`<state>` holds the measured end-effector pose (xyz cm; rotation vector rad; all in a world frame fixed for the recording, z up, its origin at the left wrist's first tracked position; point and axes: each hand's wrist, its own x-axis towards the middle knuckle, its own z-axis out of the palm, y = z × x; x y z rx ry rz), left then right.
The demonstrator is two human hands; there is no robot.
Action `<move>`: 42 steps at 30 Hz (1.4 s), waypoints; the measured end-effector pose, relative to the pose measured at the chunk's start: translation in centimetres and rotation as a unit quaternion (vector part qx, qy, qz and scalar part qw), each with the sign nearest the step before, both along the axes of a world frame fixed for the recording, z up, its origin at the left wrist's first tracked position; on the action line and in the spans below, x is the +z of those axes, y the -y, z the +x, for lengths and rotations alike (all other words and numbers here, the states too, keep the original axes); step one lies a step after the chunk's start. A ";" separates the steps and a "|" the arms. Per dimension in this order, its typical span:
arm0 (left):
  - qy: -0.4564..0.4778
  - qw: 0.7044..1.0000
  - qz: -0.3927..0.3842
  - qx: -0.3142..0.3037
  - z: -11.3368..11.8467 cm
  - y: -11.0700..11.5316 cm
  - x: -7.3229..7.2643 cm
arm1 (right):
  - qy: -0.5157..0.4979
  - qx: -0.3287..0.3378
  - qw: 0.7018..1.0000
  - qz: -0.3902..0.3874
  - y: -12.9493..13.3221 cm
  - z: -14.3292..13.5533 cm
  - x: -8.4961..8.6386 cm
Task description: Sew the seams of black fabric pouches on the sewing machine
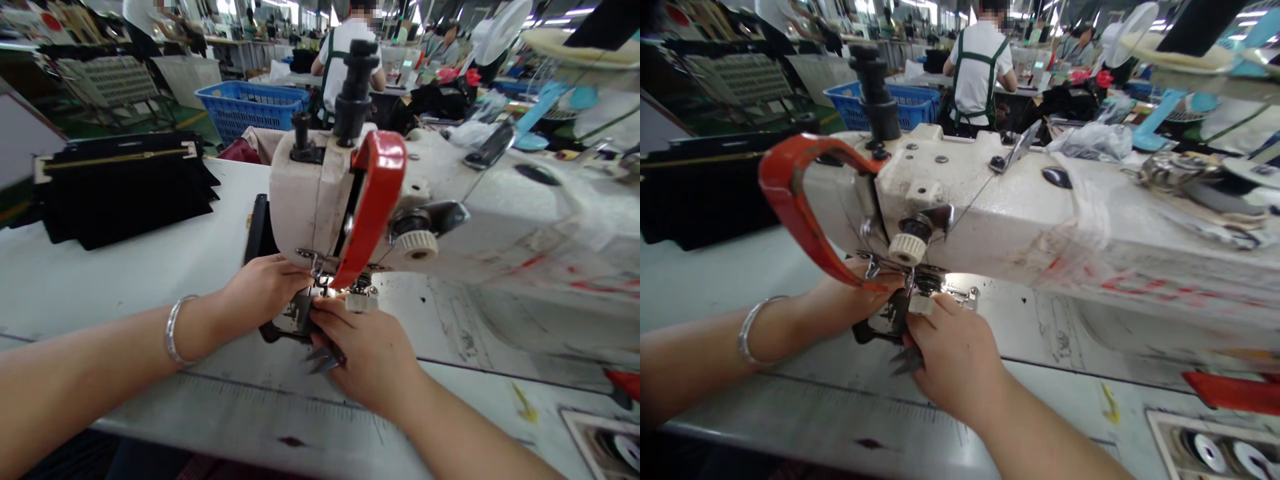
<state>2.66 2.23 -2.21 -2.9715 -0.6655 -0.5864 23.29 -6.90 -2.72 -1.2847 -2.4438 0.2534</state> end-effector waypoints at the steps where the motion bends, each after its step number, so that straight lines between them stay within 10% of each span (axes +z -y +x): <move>1: -0.003 1.000 -0.002 0.003 -0.1 0.0 0.4 | 0.002 0.001 1.000 -0.006 0.0 0.1 0.1; 9: -0.098 0.990 -0.097 0.036 -1.7 1.7 2.9 | -0.007 0.025 1.000 0.013 0.3 0.5 0.1; 19: -0.070 0.997 -0.006 -0.044 -2.3 3.9 0.1 | -0.025 0.072 0.995 0.068 0.5 1.1 0.0; 30: -0.090 0.993 -0.027 -0.066 -1.8 2.4 0.9 | -0.036 0.040 0.997 0.062 0.4 0.8 0.0; 36: -0.031 0.990 -0.137 0.009 -1.4 6.8 2.2 | -0.045 0.053 0.997 0.011 -0.1 2.2 -0.1; 42: -0.019 0.997 -0.068 0.034 -1.0 9.1 0.6 | -0.061 0.076 0.995 0.008 -0.1 2.3 0.1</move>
